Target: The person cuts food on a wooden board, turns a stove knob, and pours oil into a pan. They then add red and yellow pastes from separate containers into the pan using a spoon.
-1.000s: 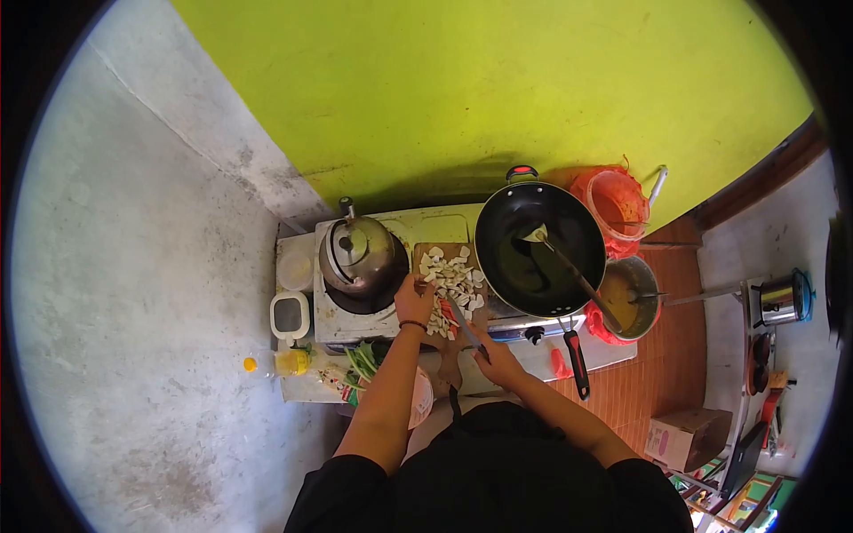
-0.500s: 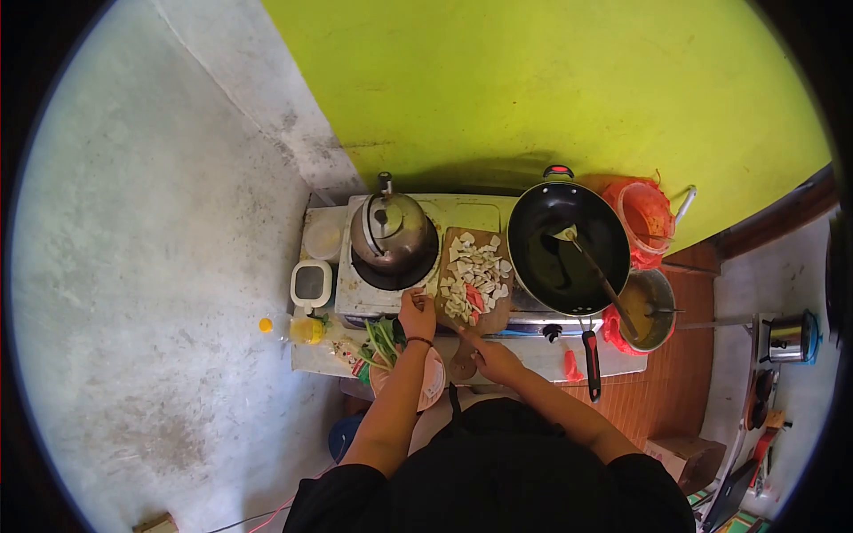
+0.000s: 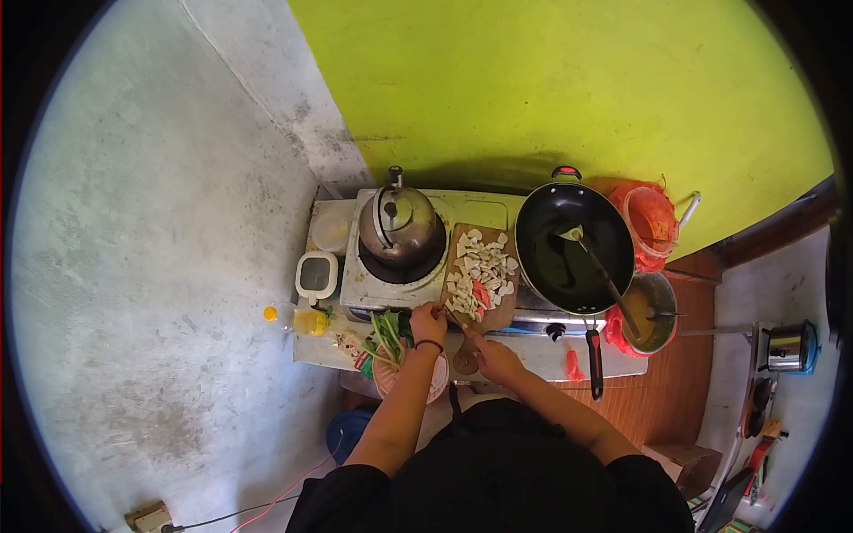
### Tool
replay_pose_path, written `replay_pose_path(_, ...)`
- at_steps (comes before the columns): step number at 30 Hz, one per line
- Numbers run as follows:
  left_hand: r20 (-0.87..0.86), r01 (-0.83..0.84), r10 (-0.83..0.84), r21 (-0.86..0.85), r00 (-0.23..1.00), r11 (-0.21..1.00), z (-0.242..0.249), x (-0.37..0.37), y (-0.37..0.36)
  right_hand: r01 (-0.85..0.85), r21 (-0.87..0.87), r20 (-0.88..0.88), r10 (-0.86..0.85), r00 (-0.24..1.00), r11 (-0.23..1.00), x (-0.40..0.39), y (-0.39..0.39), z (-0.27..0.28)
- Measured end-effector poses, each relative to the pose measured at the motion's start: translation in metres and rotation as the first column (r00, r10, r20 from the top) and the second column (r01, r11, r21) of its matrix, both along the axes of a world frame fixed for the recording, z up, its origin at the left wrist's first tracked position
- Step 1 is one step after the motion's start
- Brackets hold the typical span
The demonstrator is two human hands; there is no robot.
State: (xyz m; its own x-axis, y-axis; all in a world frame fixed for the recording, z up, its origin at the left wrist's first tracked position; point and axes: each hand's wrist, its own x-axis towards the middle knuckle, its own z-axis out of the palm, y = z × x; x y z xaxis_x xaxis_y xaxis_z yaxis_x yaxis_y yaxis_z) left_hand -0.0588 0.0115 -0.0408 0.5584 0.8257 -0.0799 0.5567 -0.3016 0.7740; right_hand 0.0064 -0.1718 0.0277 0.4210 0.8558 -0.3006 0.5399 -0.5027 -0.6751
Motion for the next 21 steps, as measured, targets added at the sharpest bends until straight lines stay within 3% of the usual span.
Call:
replay_pose_path(11,-0.065,0.003,-0.003,-0.007,0.998,1.000,-0.001,0.001,0.000,-0.007,-0.113,0.109,0.020,0.994,0.994,-0.003,0.012,-0.005)
replay_pose_path(16,-0.064,0.019,-0.019,0.006,0.998,1.000,0.007,0.001,0.000,0.026,-0.078,0.104,-0.018,0.994,0.997,0.000,0.012,-0.003)
replay_pose_path(21,0.108,0.077,-0.074,-0.027,0.991,0.997,0.000,0.006,0.002,0.103,0.089,0.029,-0.106,0.994,0.991,0.004,0.002,-0.005)
